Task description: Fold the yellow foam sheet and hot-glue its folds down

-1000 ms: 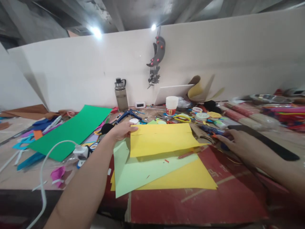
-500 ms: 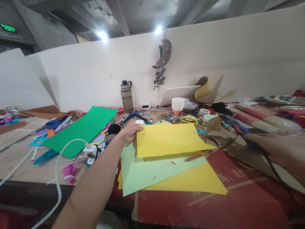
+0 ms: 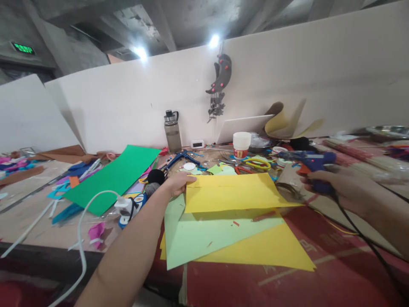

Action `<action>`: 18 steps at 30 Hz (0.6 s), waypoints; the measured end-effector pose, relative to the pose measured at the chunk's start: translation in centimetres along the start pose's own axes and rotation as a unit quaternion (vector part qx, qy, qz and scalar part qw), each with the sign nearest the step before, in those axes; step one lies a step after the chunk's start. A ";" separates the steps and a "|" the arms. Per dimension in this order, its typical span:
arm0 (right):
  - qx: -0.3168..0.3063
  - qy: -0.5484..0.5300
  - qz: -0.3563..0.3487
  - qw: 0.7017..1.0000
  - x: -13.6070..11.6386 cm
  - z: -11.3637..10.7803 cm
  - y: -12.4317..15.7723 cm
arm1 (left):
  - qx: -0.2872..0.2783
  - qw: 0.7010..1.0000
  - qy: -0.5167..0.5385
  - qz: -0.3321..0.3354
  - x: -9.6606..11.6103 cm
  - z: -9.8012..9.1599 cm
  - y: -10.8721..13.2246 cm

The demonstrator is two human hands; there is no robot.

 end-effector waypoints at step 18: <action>-0.254 0.073 -0.225 0.938 -10.6 10.1 5.5 | 0.009 0.999 0.029 -0.031 0.0 0.2 0.1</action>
Point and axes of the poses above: each hand's wrist, its own y-axis away from the middle knuckle, its own z-axis out of the palm, x = y × z, the point moved 5 cm from there along -y, towards the middle knuckle, and after that the axes turned 14 degrees about -z, right-handed, at the moved point
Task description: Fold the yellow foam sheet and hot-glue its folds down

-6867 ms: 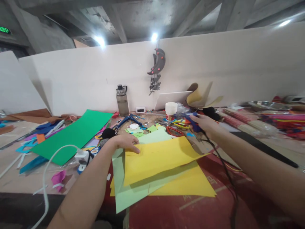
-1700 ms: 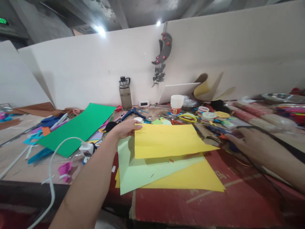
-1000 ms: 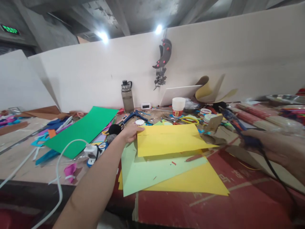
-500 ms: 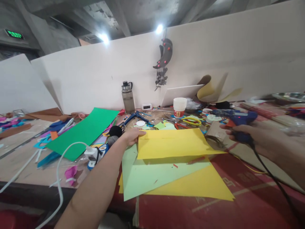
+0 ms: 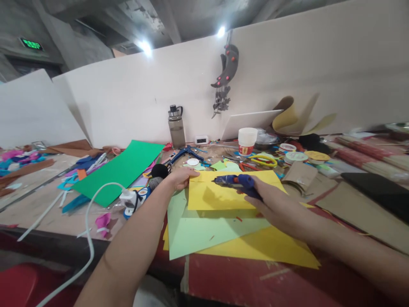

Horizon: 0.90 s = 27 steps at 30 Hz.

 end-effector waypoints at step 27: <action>-0.073 0.269 -0.232 0.932 -3.2 5.3 0.2 | 0.011 0.999 -0.044 -0.018 -0.3 0.5 0.2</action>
Point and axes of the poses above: each hand's wrist, its own y-axis away from the middle knuckle, its own z-axis out of the palm, x = y × z, the point moved 5 cm from there along -y, towards the middle knuckle, and after that the axes turned 14 degrees about -z, right-handed, at the moved point
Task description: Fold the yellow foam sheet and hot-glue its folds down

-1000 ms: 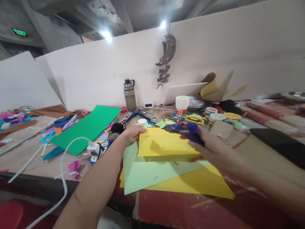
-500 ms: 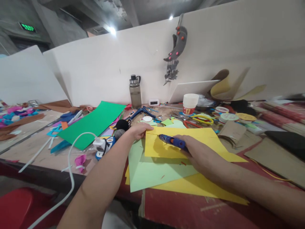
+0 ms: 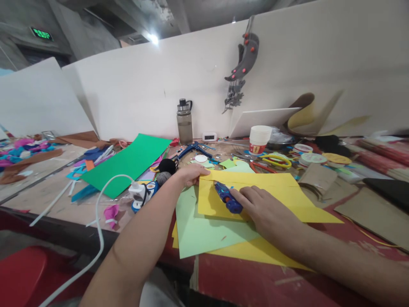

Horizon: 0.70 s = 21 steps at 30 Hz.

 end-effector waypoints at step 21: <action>-0.022 0.050 0.001 0.998 -0.7 -0.9 -0.2 | -0.031 0.999 -0.020 -0.002 -0.1 0.0 0.0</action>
Point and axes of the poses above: each hand's wrist, its own y-axis away from the middle knuckle, its own z-axis out of the palm, x = y × z, the point moved 5 cm from there along -y, towards the middle knuckle, and after that the axes turned 14 degrees about -z, right-handed, at the moved point
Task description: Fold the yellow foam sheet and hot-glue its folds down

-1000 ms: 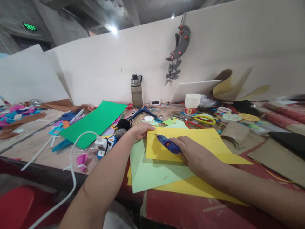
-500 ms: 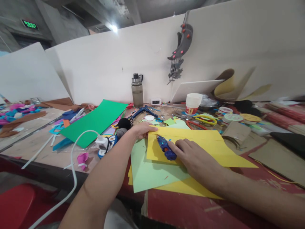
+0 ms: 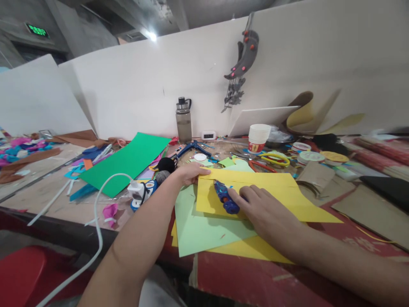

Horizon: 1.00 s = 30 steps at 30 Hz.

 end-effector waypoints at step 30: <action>-0.037 0.025 -0.009 0.999 -0.5 -0.3 -1.8 | 0.031 0.999 0.028 -0.003 0.2 0.0 0.4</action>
Point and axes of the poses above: each hand's wrist, its own y-axis away from the middle knuckle, its own z-axis out of the palm, x = y × z, the point moved 5 cm from there along -y, towards the middle knuckle, and after that the axes turned 14 degrees about -z, right-handed, at the moved point
